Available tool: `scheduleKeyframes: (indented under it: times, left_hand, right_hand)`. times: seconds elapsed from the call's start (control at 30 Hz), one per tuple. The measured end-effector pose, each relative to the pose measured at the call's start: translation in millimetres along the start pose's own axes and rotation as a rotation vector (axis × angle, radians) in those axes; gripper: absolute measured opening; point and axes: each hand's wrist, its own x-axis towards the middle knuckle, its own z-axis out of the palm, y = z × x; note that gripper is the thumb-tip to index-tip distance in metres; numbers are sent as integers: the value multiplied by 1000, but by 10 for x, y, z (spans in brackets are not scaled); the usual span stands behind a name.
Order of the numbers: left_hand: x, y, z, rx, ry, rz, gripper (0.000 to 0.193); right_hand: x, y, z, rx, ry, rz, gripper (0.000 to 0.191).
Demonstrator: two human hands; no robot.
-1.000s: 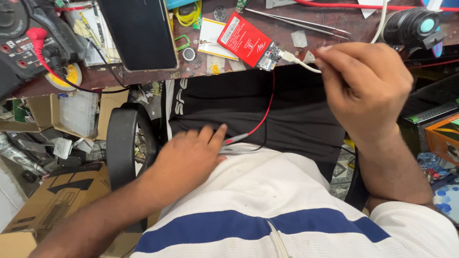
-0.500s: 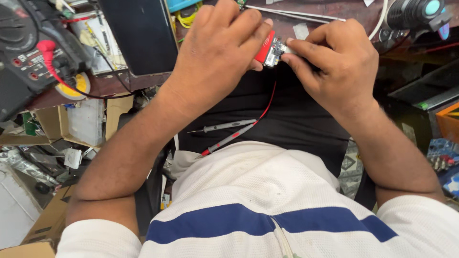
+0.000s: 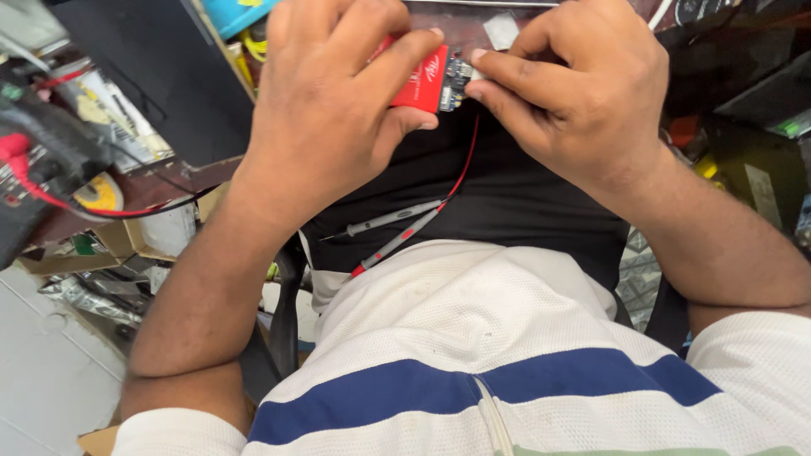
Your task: The person sits at a cluttered repair bench and tests a small circuit board attached to a red battery pack. They hold the board against the battery, touch its contacts with multimeter probes, and use tweezers to adjust and probe components on the board while a smartphone sits nearby.
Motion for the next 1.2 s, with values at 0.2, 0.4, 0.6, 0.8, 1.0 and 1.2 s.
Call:
scheduleKeyframes:
  times: [0.2, 0.4, 0.6, 0.8, 1.0, 1.2]
  left_hand:
    - [93, 6, 42, 34, -30, -4, 47]
    - [140, -20, 82, 32, -73, -6, 47]
    - [180, -11, 102, 33, -91, -16, 47]
    - [163, -16, 99, 36, -89, -11, 47]
    - [160, -22, 105, 53, -83, 12, 47]
    - [144, -20, 108, 44, -68, 16, 46]
  right_hand:
    - [9, 111, -43, -25, -3, -24, 16]
    - [-13, 202, -45, 11, -12, -6, 18]
    - [-25, 254, -48, 15, -10, -13, 17]
    - [-12, 256, -44, 2, -8, -23, 18]
    - [-5, 228, -40, 3, -13, -20, 18]
    - [7, 214, -24, 12, -19, -24, 17]
